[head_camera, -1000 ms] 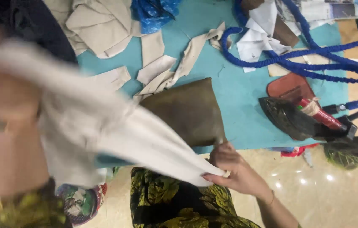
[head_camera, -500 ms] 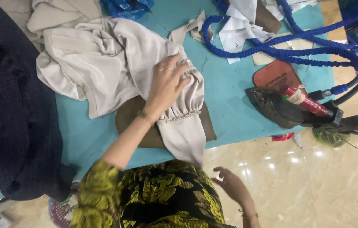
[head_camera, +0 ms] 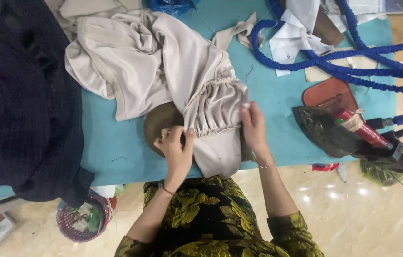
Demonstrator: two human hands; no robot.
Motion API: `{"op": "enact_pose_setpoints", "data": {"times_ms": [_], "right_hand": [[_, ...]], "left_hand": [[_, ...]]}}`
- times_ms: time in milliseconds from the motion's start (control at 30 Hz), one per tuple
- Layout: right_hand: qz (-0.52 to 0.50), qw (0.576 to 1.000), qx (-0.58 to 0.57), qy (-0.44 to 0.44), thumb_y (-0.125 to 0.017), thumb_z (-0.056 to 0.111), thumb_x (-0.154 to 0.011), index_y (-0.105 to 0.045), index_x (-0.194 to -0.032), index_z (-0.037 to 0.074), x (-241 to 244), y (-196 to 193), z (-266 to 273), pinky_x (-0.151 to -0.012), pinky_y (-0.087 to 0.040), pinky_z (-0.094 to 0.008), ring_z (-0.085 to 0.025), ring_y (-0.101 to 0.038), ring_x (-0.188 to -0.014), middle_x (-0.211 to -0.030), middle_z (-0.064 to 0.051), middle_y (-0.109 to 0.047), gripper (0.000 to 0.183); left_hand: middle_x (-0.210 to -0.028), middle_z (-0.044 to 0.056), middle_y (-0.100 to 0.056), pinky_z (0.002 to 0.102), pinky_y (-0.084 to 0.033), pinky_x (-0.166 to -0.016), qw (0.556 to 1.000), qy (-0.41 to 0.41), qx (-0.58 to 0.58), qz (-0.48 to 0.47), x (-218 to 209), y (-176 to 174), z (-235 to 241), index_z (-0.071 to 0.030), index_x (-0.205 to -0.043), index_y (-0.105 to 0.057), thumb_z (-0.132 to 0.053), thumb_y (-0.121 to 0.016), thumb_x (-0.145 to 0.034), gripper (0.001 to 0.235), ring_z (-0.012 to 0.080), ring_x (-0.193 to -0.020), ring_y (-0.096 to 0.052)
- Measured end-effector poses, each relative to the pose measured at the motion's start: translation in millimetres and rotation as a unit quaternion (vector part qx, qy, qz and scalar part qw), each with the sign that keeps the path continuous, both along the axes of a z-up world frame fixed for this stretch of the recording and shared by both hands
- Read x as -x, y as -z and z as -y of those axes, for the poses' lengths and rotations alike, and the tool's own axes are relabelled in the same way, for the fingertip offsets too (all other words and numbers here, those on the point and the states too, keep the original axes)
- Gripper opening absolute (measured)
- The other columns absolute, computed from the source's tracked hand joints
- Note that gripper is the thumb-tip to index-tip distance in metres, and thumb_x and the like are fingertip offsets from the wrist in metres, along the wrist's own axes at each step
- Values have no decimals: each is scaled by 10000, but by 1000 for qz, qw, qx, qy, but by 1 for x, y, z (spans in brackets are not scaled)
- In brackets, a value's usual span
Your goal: The person irons a light-colored garment on a small ironing board. They repeatedly smooth the fabric with their hands, use the iron to press the material, and reposition the garment to work on different sections.
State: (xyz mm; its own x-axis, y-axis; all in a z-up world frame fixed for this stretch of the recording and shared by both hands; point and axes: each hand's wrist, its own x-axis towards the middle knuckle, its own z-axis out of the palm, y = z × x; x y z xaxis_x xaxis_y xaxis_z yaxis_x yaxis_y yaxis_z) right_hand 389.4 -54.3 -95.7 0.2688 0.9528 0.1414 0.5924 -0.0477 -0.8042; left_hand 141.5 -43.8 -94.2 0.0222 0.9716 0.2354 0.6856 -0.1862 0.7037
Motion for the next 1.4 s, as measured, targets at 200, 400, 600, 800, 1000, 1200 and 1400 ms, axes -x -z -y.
{"op": "enact_pose_setpoints", "data": {"times_ms": [200,400,600,800,1000,1200,1400], "right_hand": [[-110,985,70,115,-504,192,-1115,-565,-1009,124,-5,-54,56,-439,-361,-246,-101,-367,-435,-503,25,-456,140],[33,982,152,108,-556,279,-1097,-561,-1121,138,-14,18,43,-752,-513,-541,-422,-692,-802,-781,-162,-717,144],[55,987,-31,148,-567,29,-1063,-554,-1239,15,-2,-32,65,-788,-472,-386,-333,-606,-914,-972,-193,-619,177],[64,991,-68,-101,-861,202,-821,-763,-1005,125,9,-34,56,-855,-503,-350,-248,-610,-904,-949,-25,-698,223],[-46,988,25,-143,-874,119,-774,-771,-935,94,-3,-46,36,-794,-491,-359,-238,-602,-819,-854,-65,-676,193],[-127,980,109,-109,-839,71,-790,-748,-927,42,-6,-33,24,-677,-462,-302,-150,-540,-680,-725,-51,-651,168],[-96,992,50,-57,-858,178,-829,-737,-911,96,-17,7,30,-689,-445,-296,-165,-533,-682,-731,-27,-562,168]], "left_hand": [[-733,-25,-588,511,-238,-938,998,55,38,-17,-15,2,34,-215,-767,-550,-419,-529,-1049,349,194,-984,-556],[-848,5,-511,481,-275,-892,984,44,-77,-155,-19,16,22,-189,-760,-541,-421,-604,-988,331,231,-1001,-507],[-889,-14,-509,481,-270,-943,989,9,-66,-133,-8,22,23,-195,-862,-520,-479,-653,-962,329,243,-1006,-493],[-1169,16,-637,543,-362,-1047,939,214,-248,-104,-14,47,49,-198,-1128,-644,-357,-633,-1007,200,236,-1207,-583],[-1327,34,-606,455,-421,-1086,934,220,-238,-149,-10,49,48,-189,-1386,-587,-434,-546,-1023,440,186,-1280,-591],[-1311,-16,-549,462,-362,-1012,927,202,-216,-232,-15,61,47,-382,-1481,-501,-609,-410,-1014,527,157,-1238,-562],[-1229,-18,-552,475,-342,-963,929,192,-185,-255,-20,54,47,-434,-1517,-456,-671,-327,-1002,582,180,-1105,-561]]}}
